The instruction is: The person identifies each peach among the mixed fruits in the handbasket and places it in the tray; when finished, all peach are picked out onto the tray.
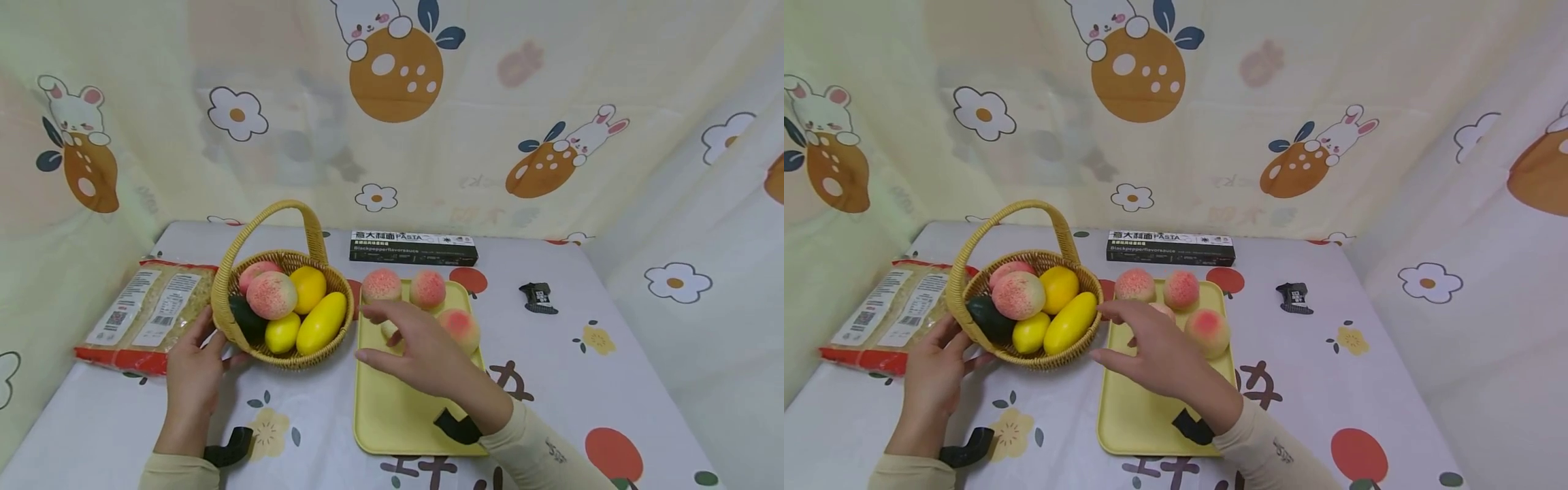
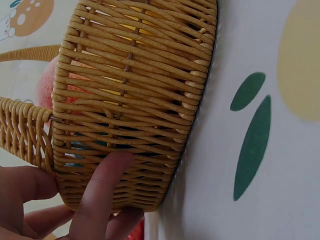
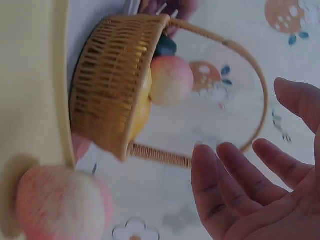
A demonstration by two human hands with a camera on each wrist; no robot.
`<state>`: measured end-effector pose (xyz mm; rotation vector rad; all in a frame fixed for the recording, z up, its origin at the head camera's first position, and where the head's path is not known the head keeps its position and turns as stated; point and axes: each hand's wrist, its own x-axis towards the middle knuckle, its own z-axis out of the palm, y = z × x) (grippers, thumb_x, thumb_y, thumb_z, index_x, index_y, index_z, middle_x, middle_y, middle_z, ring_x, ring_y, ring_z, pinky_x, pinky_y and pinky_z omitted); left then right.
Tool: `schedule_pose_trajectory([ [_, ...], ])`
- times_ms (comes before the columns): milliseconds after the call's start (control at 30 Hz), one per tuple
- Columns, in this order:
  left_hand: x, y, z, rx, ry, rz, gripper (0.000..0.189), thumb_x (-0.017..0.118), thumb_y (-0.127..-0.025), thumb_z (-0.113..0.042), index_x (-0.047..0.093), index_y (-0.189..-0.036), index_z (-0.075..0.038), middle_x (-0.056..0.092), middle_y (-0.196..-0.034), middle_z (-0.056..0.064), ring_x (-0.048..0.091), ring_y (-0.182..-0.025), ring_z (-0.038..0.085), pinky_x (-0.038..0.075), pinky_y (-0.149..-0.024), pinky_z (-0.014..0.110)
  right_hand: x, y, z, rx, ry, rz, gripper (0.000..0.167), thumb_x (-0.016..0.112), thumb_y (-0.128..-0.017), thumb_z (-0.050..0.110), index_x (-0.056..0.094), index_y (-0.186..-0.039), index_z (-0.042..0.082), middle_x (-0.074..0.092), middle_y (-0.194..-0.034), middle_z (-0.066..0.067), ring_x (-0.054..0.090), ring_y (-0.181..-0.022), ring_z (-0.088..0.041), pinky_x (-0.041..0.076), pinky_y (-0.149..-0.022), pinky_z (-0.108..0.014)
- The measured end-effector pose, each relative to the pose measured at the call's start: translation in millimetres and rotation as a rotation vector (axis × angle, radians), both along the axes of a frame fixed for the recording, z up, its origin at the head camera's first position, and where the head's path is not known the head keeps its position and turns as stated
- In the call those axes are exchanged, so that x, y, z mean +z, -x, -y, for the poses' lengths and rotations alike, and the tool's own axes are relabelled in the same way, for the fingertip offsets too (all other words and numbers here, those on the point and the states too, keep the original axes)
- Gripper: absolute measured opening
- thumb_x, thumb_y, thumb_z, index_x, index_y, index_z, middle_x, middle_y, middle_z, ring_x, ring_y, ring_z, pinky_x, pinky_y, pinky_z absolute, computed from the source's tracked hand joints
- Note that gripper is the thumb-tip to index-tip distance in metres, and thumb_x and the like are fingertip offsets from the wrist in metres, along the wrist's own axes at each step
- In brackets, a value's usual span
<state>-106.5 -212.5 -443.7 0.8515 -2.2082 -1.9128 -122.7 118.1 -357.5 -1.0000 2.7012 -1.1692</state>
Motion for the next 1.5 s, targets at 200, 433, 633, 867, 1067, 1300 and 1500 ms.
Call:
schedule_pose_trajectory([
  [200, 0.3, 0.5, 0.8, -0.001, -0.012, 0.016, 0.058, 0.056, -0.109, -0.041, 0.033, -0.162, -0.045, 0.041, -0.17, 0.001, 0.051, -0.143, 0.028, 0.063, -0.078, 0.02, 0.3, 16.8, 34.8, 0.094, -0.051, 0.009, 0.062, 0.079, -0.096, 0.035, 0.057, -0.149, 0.013, 0.064, -0.143, -0.004, 0.061, -0.117, -0.019, 0.06, -0.091, -0.031],
  [433, -0.3, 0.3, 1.5, -0.007, 0.006, 0.006, 0.059, 0.055, -0.11, -0.039, 0.031, -0.164, -0.042, 0.041, -0.17, 0.003, 0.052, -0.143, 0.029, 0.063, -0.077, 0.02, 5.6, 35.5, 68.5, 0.115, -0.183, -0.014, 0.068, 0.078, -0.096, 0.04, 0.052, -0.153, 0.017, 0.056, -0.155, -0.004, 0.052, -0.143, -0.027, 0.044, -0.122, -0.047],
  [633, -0.6, 1.1, 2.8, -0.006, 0.017, 0.006, 0.058, 0.053, -0.111, -0.036, 0.031, -0.165, -0.041, 0.041, -0.17, 0.003, 0.052, -0.142, 0.028, 0.063, -0.077, 0.02, 8.2, 51.8, 95.9, 0.13, -0.304, -0.063, 0.074, 0.079, -0.094, 0.046, 0.048, -0.158, 0.024, 0.052, -0.157, -0.001, 0.05, -0.143, -0.02, 0.051, -0.116, -0.041],
  [867, -0.4, 1.6, 3.2, -0.009, 0.009, 0.014, 0.059, 0.054, -0.11, -0.039, 0.031, -0.164, -0.042, 0.041, -0.17, 0.003, 0.052, -0.142, 0.028, 0.063, -0.076, 0.019, 3.5, 69.1, 126.4, 0.164, -0.357, -0.091, 0.076, 0.081, -0.093, 0.045, 0.049, -0.157, 0.02, 0.052, -0.157, -0.006, 0.05, -0.143, -0.024, 0.045, -0.122, -0.038],
  [1067, 0.7, 0.8, 2.4, -0.016, 0.005, 0.014, 0.06, 0.055, -0.11, -0.039, 0.031, -0.165, -0.041, 0.041, -0.17, 0.003, 0.053, -0.14, 0.027, 0.063, -0.076, 0.02, -2.2, 77.8, 145.8, 0.159, -0.432, -0.081, 0.076, 0.08, -0.093, 0.046, 0.049, -0.157, 0.021, 0.047, -0.16, -0.006, 0.047, -0.146, -0.022, 0.044, -0.123, -0.033],
  [1300, 1.4, 0.3, 2.6, -0.013, 0.018, 0.008, 0.059, 0.055, -0.11, -0.039, 0.032, -0.165, -0.04, 0.042, -0.169, 0.004, 0.053, -0.14, 0.027, 0.063, -0.075, 0.018, -5.6, 84.0, 163.9, 0.151, -0.473, -0.091, 0.076, 0.081, -0.092, 0.045, 0.049, -0.158, 0.025, 0.048, -0.161, -0.008, 0.046, -0.148, -0.024, 0.044, -0.123, -0.036],
  [1500, 1.3, -0.2, 1.9, -0.017, 0.013, -0.005, 0.059, 0.054, -0.111, -0.035, 0.031, -0.165, -0.038, 0.042, -0.169, 0.005, 0.053, -0.14, 0.027, 0.063, -0.075, 0.018, -10.4, 86.0, 174.1, 0.115, -0.518, -0.062, 0.074, 0.078, -0.094, 0.049, 0.048, -0.158, 0.028, 0.044, -0.165, -0.007, 0.046, -0.148, -0.026, 0.048, -0.12, -0.04],
])
